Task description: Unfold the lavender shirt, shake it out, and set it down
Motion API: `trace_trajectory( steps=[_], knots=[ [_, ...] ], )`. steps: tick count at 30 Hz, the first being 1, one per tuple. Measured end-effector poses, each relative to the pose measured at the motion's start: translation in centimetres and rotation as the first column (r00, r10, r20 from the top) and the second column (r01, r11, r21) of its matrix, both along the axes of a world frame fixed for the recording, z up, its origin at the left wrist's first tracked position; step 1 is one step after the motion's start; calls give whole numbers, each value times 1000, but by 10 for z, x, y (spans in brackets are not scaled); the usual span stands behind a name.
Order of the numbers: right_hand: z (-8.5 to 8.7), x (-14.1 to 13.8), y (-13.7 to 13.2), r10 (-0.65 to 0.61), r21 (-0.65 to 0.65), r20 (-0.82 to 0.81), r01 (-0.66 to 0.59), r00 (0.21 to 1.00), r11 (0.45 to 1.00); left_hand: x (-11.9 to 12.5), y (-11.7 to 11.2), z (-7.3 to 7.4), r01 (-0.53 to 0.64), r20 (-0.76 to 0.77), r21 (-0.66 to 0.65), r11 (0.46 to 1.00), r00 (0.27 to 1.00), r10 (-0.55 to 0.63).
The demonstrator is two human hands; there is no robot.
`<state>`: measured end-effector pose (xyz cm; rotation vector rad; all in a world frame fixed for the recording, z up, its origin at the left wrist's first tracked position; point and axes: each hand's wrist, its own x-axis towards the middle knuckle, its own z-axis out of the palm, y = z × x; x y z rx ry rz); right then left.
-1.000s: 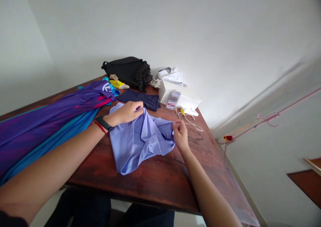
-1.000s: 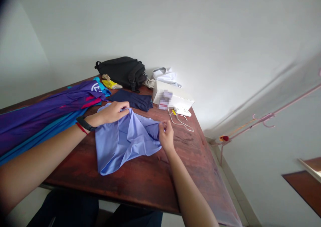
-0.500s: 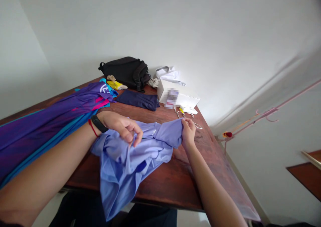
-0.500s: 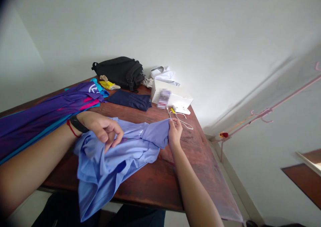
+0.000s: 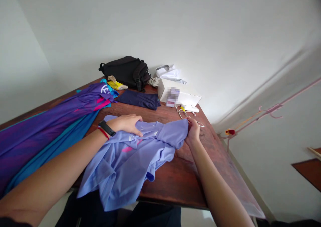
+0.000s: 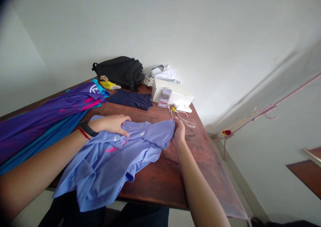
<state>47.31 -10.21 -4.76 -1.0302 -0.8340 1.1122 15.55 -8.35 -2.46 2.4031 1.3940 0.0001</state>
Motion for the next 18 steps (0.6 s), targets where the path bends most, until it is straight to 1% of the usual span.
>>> trace_trajectory(
  steps=[2, 3, 6, 9, 11, 13, 15, 16, 18],
  knots=[
    [7, 2, -4, 103, -48, -104, -108, 989, 993, -6, 1, 3, -3, -51, -23, 1000, 999, 2],
    [10, 2, -6, 164, -58, -110, -171, 980, 983, -10, 2, 5, -8, -76, -32, 999, 997, 5],
    [14, 2, -12, 352, -83, -73, -358, 933, 930, -23, 5, 14, -38, -121, -63, 997, 992, 31],
    [11, -3, -13, 493, -101, -43, -495, 869, 863, -41, 10, 22, -82, -100, -113, 990, 992, 71],
    [5, -7, -11, 518, -119, -1, -514, 856, 849, -51, 13, 24, -96, -70, -143, 985, 994, 87],
    [-3, -11, -8, 475, -161, 90, -458, 876, 874, -56, 16, 23, -106, -53, -150, 983, 994, 99],
    [-10, -13, -5, 425, -206, 215, -384, 879, 900, -58, 20, 18, -122, -44, -135, 983, 992, 117],
    [-13, -13, -4, 417, -223, 283, -363, 864, 905, -58, 21, 15, -138, -38, -122, 983, 990, 134],
    [-17, -13, -4, 436, -248, 413, -363, 799, 898, -58, 26, 10, -165, 12, -84, 983, 986, 167]
  ],
)
